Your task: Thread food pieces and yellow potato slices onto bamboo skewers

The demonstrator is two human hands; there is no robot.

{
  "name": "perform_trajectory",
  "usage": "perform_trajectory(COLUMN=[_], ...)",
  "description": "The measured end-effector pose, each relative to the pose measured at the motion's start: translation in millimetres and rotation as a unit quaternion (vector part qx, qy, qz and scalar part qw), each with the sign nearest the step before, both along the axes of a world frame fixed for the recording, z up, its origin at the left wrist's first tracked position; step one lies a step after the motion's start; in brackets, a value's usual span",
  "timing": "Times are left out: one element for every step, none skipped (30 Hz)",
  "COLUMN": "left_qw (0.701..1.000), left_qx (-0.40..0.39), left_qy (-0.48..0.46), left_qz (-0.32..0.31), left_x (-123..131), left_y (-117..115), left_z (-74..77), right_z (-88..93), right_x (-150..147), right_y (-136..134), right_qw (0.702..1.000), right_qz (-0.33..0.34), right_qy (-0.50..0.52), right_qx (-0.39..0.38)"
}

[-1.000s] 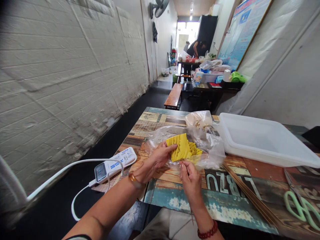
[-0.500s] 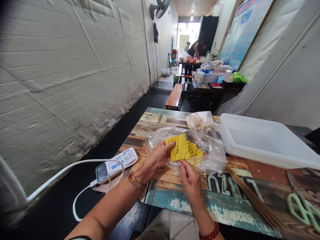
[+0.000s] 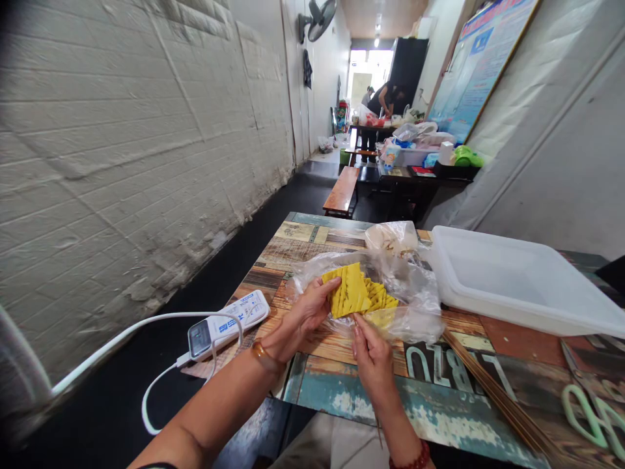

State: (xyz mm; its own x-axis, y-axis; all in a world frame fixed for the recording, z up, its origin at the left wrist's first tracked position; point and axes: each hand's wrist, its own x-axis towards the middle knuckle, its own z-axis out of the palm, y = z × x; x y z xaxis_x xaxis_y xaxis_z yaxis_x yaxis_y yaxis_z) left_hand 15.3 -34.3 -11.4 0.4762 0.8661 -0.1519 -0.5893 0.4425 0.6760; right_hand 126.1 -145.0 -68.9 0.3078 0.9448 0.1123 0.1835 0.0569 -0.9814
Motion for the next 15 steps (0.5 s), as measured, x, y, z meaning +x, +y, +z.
perform_trajectory(left_qw=[1.0, 1.0, 1.0, 1.0, 1.0, 1.0, 1.0, 1.0, 1.0, 1.0, 1.0, 1.0, 1.0, 1.0, 1.0], left_qx=[-0.004, -0.008, -0.011, -0.014, -0.016, -0.017, -0.017, -0.017, -0.016, -0.014, -0.011, -0.01, -0.01, -0.011, -0.013], left_qy=[-0.002, -0.005, -0.008, -0.013, -0.017, -0.02, -0.021, -0.02, -0.018, -0.015, -0.013, -0.01, -0.008, -0.005, -0.001], left_qz=[0.0, -0.001, -0.003, -0.005, -0.009, -0.012, -0.014, -0.014, -0.012, -0.009, -0.005, -0.002, -0.001, -0.002, -0.004], left_x=[0.5, 0.9, 1.3, 1.6, 1.9, 2.0, 2.2, 2.3, 2.3, 2.5, 2.6, 2.7, 2.9, 3.0, 3.2], left_y=[-0.1, -0.2, -0.2, -0.1, -0.1, -0.1, -0.1, -0.3, -0.7, -1.2, -1.9, -2.6, -3.5, -4.3, -5.1], left_z=[-0.9, -1.9, -2.9, -3.8, -4.6, -5.0, -5.1, -4.9, -4.2, -3.3, -2.2, -1.0, 0.1, 1.0, 1.6], right_z=[-1.3, -2.4, -3.2, -3.3, -2.7, -1.4, 0.7, 3.1, 5.6, 7.9, 9.7, 10.8, 11.2, 10.8, 10.0], right_x=[0.3, 0.6, 0.8, 0.8, 0.7, 0.4, 0.0, -0.4, -0.8, -1.1, -1.3, -1.3, -1.2, -1.1, -0.9], right_y=[1.0, 2.1, 3.0, 3.8, 4.3, 4.6, 4.5, 4.2, 3.7, 3.2, 2.8, 2.7, 2.8, 3.2, 4.0], right_qw=[1.0, 1.0, 1.0, 1.0, 0.999, 0.999, 0.999, 0.999, 0.999, 0.999, 0.999, 0.999, 0.999, 0.999, 0.999], right_qz=[-0.005, -0.01, -0.014, -0.016, -0.016, -0.015, -0.013, -0.009, -0.003, 0.004, 0.01, 0.013, 0.012, 0.01, 0.008], right_qy=[-0.004, -0.011, -0.018, -0.026, -0.032, -0.037, -0.039, -0.039, -0.039, -0.04, -0.042, -0.045, -0.048, -0.049, -0.05], right_qx=[-0.002, -0.005, -0.007, -0.008, -0.009, -0.009, -0.007, -0.005, -0.003, -0.001, 0.0, 0.0, -0.001, -0.002, -0.003])
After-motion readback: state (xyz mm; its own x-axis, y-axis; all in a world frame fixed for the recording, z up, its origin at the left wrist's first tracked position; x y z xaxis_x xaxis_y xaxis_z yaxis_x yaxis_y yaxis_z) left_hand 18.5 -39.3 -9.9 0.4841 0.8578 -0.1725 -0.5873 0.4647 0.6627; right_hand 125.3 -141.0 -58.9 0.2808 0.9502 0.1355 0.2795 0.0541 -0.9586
